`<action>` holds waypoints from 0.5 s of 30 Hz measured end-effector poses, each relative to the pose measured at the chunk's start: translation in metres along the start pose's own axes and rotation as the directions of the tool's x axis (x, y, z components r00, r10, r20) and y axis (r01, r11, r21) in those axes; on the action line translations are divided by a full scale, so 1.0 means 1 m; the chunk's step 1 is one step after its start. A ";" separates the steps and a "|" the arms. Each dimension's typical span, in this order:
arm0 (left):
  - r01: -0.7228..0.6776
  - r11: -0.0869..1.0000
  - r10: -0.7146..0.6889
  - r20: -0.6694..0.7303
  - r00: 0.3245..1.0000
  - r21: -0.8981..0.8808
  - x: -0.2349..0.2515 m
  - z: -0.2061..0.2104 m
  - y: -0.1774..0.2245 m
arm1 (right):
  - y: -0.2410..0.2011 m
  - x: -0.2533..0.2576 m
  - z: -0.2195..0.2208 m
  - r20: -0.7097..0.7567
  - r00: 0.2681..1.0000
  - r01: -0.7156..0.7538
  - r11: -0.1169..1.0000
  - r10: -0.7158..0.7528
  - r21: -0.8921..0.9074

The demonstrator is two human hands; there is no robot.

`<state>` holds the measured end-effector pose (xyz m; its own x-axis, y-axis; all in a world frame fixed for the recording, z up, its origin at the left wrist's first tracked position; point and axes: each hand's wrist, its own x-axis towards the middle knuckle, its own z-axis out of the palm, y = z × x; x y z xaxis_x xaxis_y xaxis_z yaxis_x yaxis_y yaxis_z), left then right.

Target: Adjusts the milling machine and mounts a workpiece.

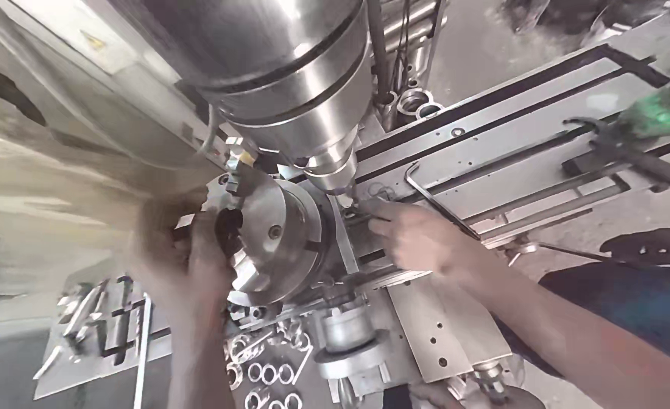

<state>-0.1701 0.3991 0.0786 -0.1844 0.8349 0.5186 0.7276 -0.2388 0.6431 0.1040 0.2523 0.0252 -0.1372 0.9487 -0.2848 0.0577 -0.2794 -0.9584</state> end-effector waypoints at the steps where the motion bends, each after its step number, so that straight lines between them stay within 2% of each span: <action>1: -0.009 1.000 0.009 -0.002 1.000 0.004 0.000 0.000 -0.001 | 0.000 0.003 0.001 0.002 1.000 -0.013 1.000 0.013 0.004; 8: -0.029 0.999 0.029 0.001 1.000 0.031 0.002 -0.001 -0.002 | 0.013 0.014 0.000 -0.021 0.999 0.050 0.998 -0.049 0.026; 11: -0.026 0.994 0.026 -0.010 1.000 -0.104 -0.001 -0.001 -0.005 | 0.014 0.007 -0.003 -0.024 0.998 0.059 0.996 -0.058 0.065; 15: -0.101 0.955 0.085 -0.067 0.994 -0.279 0.002 -0.005 -0.014 | 0.013 0.001 -0.011 -0.035 0.995 0.099 0.992 -0.097 0.082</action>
<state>-0.1843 0.4015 0.0733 -0.1653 0.7765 0.6080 0.5294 -0.4502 0.7190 0.1156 0.2512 0.0129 -0.1073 0.9759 -0.1901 -0.0372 -0.1950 -0.9801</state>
